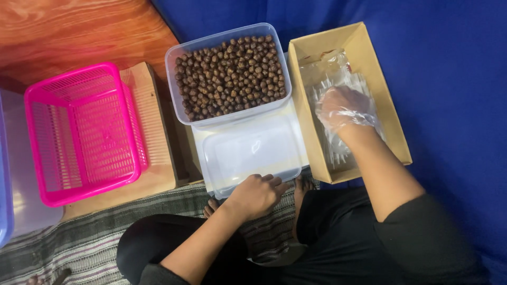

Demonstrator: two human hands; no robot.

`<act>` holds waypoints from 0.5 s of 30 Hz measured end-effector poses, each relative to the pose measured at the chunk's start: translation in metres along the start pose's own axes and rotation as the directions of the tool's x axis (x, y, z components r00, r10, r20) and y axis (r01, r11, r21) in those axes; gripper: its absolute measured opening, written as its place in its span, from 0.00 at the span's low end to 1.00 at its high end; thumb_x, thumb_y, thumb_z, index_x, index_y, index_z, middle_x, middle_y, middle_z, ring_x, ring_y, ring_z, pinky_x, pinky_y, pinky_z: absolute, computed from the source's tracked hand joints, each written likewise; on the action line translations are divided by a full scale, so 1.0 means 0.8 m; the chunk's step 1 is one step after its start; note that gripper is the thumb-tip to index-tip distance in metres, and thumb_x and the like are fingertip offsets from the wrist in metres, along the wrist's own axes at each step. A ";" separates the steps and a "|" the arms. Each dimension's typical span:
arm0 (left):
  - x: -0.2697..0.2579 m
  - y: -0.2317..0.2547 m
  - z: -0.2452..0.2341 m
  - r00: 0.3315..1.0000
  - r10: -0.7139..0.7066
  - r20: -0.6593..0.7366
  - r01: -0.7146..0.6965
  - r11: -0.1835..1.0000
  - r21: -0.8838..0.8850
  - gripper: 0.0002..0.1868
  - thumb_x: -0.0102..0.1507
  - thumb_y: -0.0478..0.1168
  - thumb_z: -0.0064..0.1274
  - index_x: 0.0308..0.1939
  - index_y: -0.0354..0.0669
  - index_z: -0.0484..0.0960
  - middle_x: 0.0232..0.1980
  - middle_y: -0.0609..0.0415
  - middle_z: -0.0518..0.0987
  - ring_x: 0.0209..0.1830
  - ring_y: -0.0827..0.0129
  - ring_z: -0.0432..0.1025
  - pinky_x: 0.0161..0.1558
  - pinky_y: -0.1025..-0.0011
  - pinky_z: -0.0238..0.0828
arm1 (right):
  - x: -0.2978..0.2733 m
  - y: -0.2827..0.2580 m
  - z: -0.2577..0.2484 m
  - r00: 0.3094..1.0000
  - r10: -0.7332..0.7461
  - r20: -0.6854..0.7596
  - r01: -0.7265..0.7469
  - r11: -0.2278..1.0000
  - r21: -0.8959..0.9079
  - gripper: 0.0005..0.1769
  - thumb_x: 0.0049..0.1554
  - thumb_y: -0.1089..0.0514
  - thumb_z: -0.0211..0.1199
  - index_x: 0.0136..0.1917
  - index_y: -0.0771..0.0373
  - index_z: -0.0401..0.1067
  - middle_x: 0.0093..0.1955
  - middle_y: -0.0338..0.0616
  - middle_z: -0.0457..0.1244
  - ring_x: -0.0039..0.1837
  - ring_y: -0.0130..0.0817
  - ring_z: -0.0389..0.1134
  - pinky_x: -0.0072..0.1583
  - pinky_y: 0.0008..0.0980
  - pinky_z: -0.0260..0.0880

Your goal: Packaging small round food items into small plastic bags by hand

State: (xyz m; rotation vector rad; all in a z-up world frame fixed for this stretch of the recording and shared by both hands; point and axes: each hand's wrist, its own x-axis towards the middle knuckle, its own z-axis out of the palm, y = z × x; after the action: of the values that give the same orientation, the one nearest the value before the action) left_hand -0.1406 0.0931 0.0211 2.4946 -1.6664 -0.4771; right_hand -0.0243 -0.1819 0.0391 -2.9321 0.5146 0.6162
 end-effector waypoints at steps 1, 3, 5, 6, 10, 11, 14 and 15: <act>0.001 0.001 -0.009 1.000 0.000 0.002 0.000 1.000 -0.001 0.10 0.66 0.41 0.46 0.48 0.48 0.81 0.45 0.54 0.84 0.46 0.62 0.80 0.40 0.64 0.79 | -0.012 -0.004 -0.019 1.000 0.000 0.002 0.000 1.000 0.001 0.15 0.59 0.48 0.57 0.48 0.49 0.84 0.50 0.46 0.74 0.60 0.51 0.74 0.61 0.51 0.73; 0.003 0.002 -0.028 0.995 -0.011 0.104 0.014 0.999 -0.030 0.10 0.68 0.39 0.44 0.49 0.47 0.80 0.47 0.52 0.84 0.47 0.62 0.80 0.42 0.65 0.80 | -0.036 -0.011 -0.056 1.000 -0.016 -0.021 0.016 1.000 -0.002 0.15 0.59 0.49 0.58 0.48 0.52 0.84 0.49 0.50 0.74 0.58 0.52 0.74 0.58 0.52 0.75; -0.005 0.002 -0.034 0.997 -0.013 0.078 0.016 0.999 -0.034 0.11 0.68 0.40 0.44 0.50 0.47 0.80 0.47 0.52 0.84 0.47 0.62 0.80 0.42 0.65 0.79 | -0.047 -0.008 -0.080 0.999 0.008 -0.053 -0.007 1.000 0.023 0.19 0.61 0.46 0.55 0.49 0.54 0.83 0.50 0.50 0.74 0.59 0.53 0.74 0.58 0.55 0.74; -0.008 0.002 -0.038 0.999 -0.016 0.049 0.018 0.999 -0.037 0.11 0.67 0.40 0.45 0.51 0.47 0.81 0.47 0.53 0.84 0.48 0.62 0.80 0.42 0.65 0.79 | -0.053 -0.006 -0.092 0.996 0.033 -0.087 -0.029 0.998 0.047 0.22 0.62 0.43 0.52 0.51 0.55 0.83 0.52 0.51 0.73 0.59 0.54 0.73 0.58 0.58 0.73; -0.004 -0.009 0.033 0.987 0.034 -0.160 -0.033 0.999 0.010 0.15 0.63 0.37 0.46 0.53 0.44 0.77 0.36 0.52 0.78 0.28 0.54 0.75 0.23 0.58 0.69 | -0.094 0.006 -0.107 0.972 -0.015 -0.236 0.036 0.996 0.087 0.20 0.66 0.46 0.46 0.51 0.55 0.77 0.48 0.53 0.71 0.51 0.62 0.73 0.49 0.60 0.72; -0.005 -0.009 0.026 0.988 0.024 -0.151 -0.023 1.000 0.003 0.18 0.63 0.36 0.46 0.57 0.44 0.77 0.39 0.52 0.80 0.31 0.54 0.76 0.24 0.58 0.70 | -0.095 0.010 -0.107 0.968 -0.012 -0.251 0.034 0.996 0.081 0.20 0.67 0.46 0.46 0.52 0.55 0.77 0.48 0.54 0.71 0.50 0.63 0.73 0.49 0.60 0.72; -0.004 -0.011 0.019 0.985 -0.004 -0.173 0.004 1.000 0.000 0.16 0.65 0.37 0.46 0.57 0.44 0.77 0.39 0.52 0.80 0.34 0.54 0.76 0.25 0.57 0.70 | -0.098 0.021 -0.106 0.958 -0.010 -0.287 0.032 0.997 0.070 0.19 0.67 0.46 0.48 0.52 0.54 0.77 0.47 0.55 0.71 0.49 0.64 0.73 0.48 0.61 0.72; -0.004 -0.011 0.019 0.979 -0.017 -0.202 0.018 1.000 0.002 0.12 0.67 0.40 0.45 0.53 0.45 0.77 0.37 0.53 0.78 0.34 0.53 0.75 0.25 0.57 0.70 | -0.099 0.025 -0.105 0.952 -0.007 -0.306 0.028 0.998 0.064 0.18 0.68 0.46 0.48 0.53 0.53 0.78 0.47 0.56 0.71 0.49 0.65 0.72 0.47 0.61 0.72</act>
State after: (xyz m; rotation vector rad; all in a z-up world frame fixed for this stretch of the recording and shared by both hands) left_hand -0.1384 0.1008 0.0048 2.4676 -1.5708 -0.2121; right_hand -0.0680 -0.1905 0.1471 -2.9757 0.5241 0.1359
